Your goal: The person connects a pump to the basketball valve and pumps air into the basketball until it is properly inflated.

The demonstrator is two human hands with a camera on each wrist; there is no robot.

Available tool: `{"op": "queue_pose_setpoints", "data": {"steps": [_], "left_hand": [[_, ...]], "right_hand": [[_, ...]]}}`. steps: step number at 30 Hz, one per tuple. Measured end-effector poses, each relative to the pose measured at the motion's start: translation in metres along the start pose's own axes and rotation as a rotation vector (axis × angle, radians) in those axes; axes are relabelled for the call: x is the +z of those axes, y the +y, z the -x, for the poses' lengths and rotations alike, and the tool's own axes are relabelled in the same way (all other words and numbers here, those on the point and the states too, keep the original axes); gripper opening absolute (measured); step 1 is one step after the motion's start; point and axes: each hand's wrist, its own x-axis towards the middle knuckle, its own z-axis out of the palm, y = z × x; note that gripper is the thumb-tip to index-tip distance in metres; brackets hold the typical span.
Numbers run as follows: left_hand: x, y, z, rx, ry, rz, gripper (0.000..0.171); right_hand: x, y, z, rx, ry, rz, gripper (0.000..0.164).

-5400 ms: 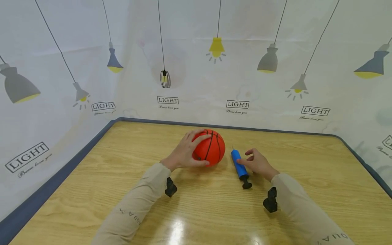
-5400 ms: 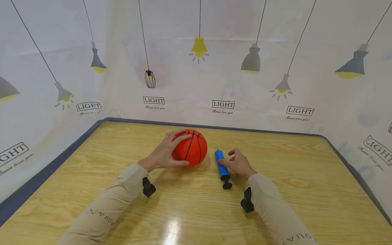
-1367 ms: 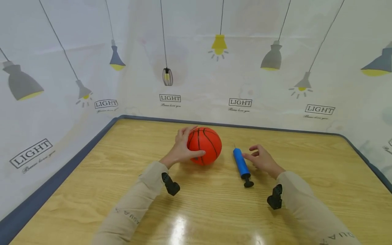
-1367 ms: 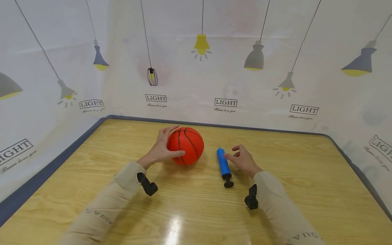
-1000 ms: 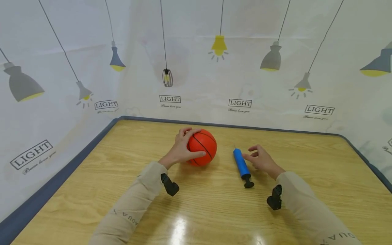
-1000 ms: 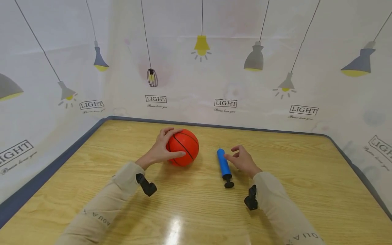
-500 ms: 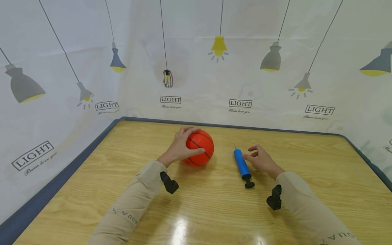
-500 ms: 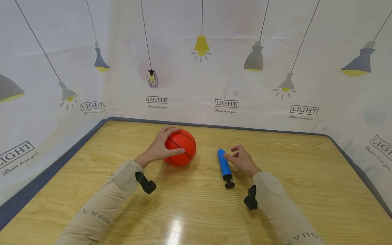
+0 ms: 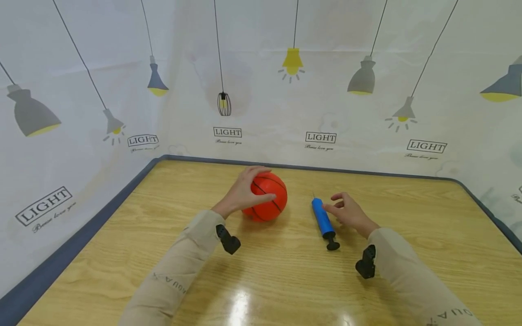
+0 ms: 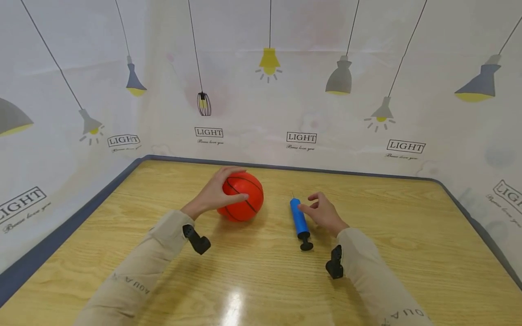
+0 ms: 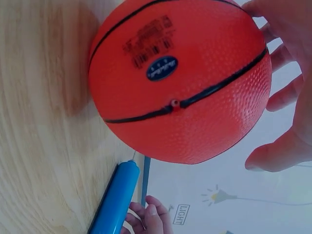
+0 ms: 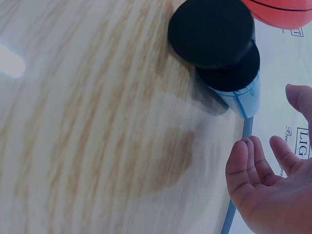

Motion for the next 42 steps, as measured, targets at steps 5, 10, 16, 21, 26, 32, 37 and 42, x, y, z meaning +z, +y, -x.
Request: {"op": "queue_pose_setpoints", "data": {"steps": [5,10,16,21,26,32,37,42], "left_hand": [[0.005,0.008,-0.010,0.073,-0.023,-0.031,0.051],[0.013,0.015,-0.018,0.109,-0.053,-0.133,0.044],[0.022,0.018,-0.021,0.115,-0.053,-0.211,0.048],[0.025,0.017,-0.020,0.103,-0.044,-0.218,0.053],[0.027,0.017,-0.018,0.103,-0.042,-0.189,0.055],[0.031,0.017,-0.019,0.102,-0.041,-0.158,0.053],[0.033,0.022,-0.019,0.092,-0.059,-0.126,0.054],[0.036,0.027,-0.018,0.096,-0.082,-0.118,0.054]], "right_hand": [[-0.003,-0.002,-0.001,-0.001,-0.003,-0.006,0.060],[-0.005,-0.001,-0.002,0.010,-0.002,-0.003,0.061],[-0.005,-0.001,-0.002,0.018,0.002,-0.001,0.061],[-0.004,0.000,-0.001,0.027,0.006,0.010,0.061],[-0.004,-0.001,0.000,0.025,0.007,0.005,0.061],[-0.004,-0.001,0.001,0.026,0.004,0.004,0.061],[-0.006,0.001,0.001,0.008,0.006,-0.006,0.059],[-0.008,0.003,0.003,0.001,0.003,-0.014,0.059]]}}
